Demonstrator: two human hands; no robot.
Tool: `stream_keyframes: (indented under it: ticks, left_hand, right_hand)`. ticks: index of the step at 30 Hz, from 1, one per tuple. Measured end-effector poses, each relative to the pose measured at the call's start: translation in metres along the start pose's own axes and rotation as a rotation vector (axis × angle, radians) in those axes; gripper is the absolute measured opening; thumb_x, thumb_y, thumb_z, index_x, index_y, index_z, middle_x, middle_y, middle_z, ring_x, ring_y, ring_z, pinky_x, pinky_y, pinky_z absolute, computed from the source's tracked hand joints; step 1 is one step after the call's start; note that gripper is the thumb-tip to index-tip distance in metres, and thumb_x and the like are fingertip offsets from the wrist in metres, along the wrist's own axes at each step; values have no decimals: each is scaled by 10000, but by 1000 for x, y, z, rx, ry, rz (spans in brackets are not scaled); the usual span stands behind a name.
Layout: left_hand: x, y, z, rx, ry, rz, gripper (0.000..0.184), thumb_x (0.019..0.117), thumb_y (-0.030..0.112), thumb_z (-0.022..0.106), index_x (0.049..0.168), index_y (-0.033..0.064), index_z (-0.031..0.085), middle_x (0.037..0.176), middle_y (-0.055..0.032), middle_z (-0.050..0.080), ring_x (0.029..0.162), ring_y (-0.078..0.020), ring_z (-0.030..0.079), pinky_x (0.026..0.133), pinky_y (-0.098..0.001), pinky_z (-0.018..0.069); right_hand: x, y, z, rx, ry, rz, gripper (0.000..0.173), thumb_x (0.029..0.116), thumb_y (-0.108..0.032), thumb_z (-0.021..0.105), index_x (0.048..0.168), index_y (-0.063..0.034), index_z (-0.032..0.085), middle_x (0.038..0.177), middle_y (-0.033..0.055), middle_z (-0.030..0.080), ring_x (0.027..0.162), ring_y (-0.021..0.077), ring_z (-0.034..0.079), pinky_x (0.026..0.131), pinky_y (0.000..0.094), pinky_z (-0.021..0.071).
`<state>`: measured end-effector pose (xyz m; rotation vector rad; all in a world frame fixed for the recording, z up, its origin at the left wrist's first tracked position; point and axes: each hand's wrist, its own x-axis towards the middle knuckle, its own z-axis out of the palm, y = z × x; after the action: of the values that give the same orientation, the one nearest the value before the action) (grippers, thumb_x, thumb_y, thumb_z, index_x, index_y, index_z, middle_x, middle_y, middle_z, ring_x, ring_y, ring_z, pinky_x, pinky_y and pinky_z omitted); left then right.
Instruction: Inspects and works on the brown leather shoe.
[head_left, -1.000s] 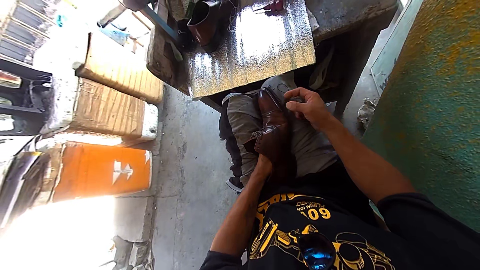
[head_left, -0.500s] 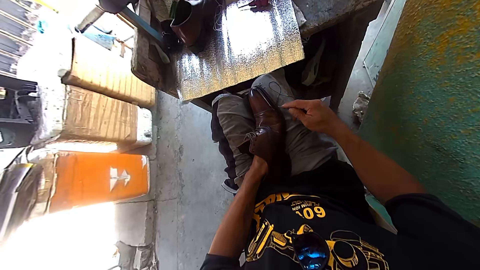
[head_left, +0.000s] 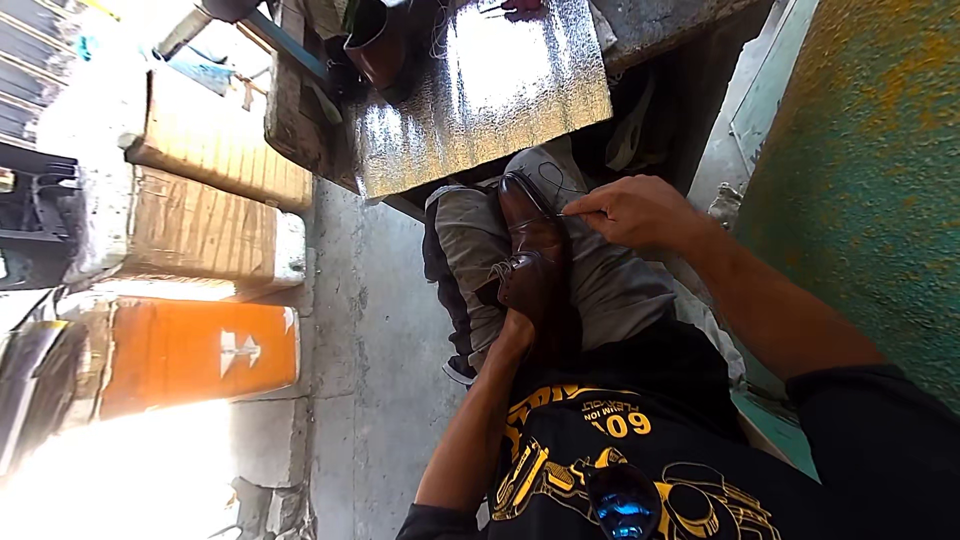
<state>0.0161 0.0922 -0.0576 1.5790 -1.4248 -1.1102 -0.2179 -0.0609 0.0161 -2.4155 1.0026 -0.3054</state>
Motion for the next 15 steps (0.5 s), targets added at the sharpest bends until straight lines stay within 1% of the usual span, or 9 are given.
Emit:
stream_keyframes:
  ticks: [1,2,4,5,7,8,11,13,15]
  left_hand:
    - [2,-6,0,-6,-2,-18,297,1053,117,485,1309,-8,570,1115,-73,631,1004,-7,569,906,-210,477]
    - [3,-10,1,-16,-3,-37,290,1049,108,492,1301,-8,578,1112,-85,635,1000,-28,576,903,-226,482]
    - [2,0,1,-80,4,-113,224,1038,60,520,1223,-22,613,1019,-82,643,923,-46,591,859,-231,496]
    - [0,4,1,-96,4,-126,209,1035,49,520,1203,-26,619,993,-76,640,902,-41,589,848,-223,497]
    - [1,-3,1,-38,-8,-53,256,1036,72,508,1259,-12,600,1066,-70,636,965,-19,578,885,-213,485]
    - [1,-6,1,-8,-8,-31,266,1038,78,510,1275,-7,595,1091,-78,637,982,-24,577,889,-220,485]
    - [0,-2,-2,45,-17,-54,281,1051,84,498,1301,-8,587,1138,-107,641,1019,-64,587,911,-259,493]
    - [-1,1,-3,23,-11,-57,265,1045,70,499,1279,-11,592,1103,-97,635,981,-52,580,882,-242,492]
    - [-2,3,-5,19,-5,-45,269,1043,62,501,1282,-22,590,1108,-105,634,989,-51,579,888,-234,486]
  right_hand:
    - [4,-5,-9,-79,-52,-9,372,1080,-269,437,1361,-340,670,1181,72,742,1047,338,705,831,614,524]
    - [8,-10,-18,-140,-96,-28,362,1078,-264,444,1344,-332,680,1140,86,746,1029,351,705,813,617,524]
    - [18,-19,-35,-222,-172,-80,341,1065,-235,464,1298,-298,705,1029,108,742,964,365,702,759,617,519]
    - [22,-21,-40,-244,-203,-108,327,1059,-230,477,1273,-281,719,998,107,737,946,361,700,751,610,518]
    - [32,-26,-48,-276,-252,-146,299,1052,-227,499,1228,-260,738,982,92,733,948,341,696,766,599,523]
    - [35,-29,-51,-294,-274,-149,285,1046,-223,510,1204,-255,745,971,84,730,944,330,695,763,594,525]
    - [44,-44,-57,-362,-335,-119,239,1021,-202,544,1134,-229,753,944,86,712,940,328,684,745,590,520]
    - [49,-52,-57,-390,-356,-116,225,1013,-192,551,1107,-210,755,919,94,704,920,335,683,726,591,515]
    - [53,-55,-57,-405,-365,-130,221,1012,-194,553,1101,-211,754,911,89,701,917,330,682,726,588,515]
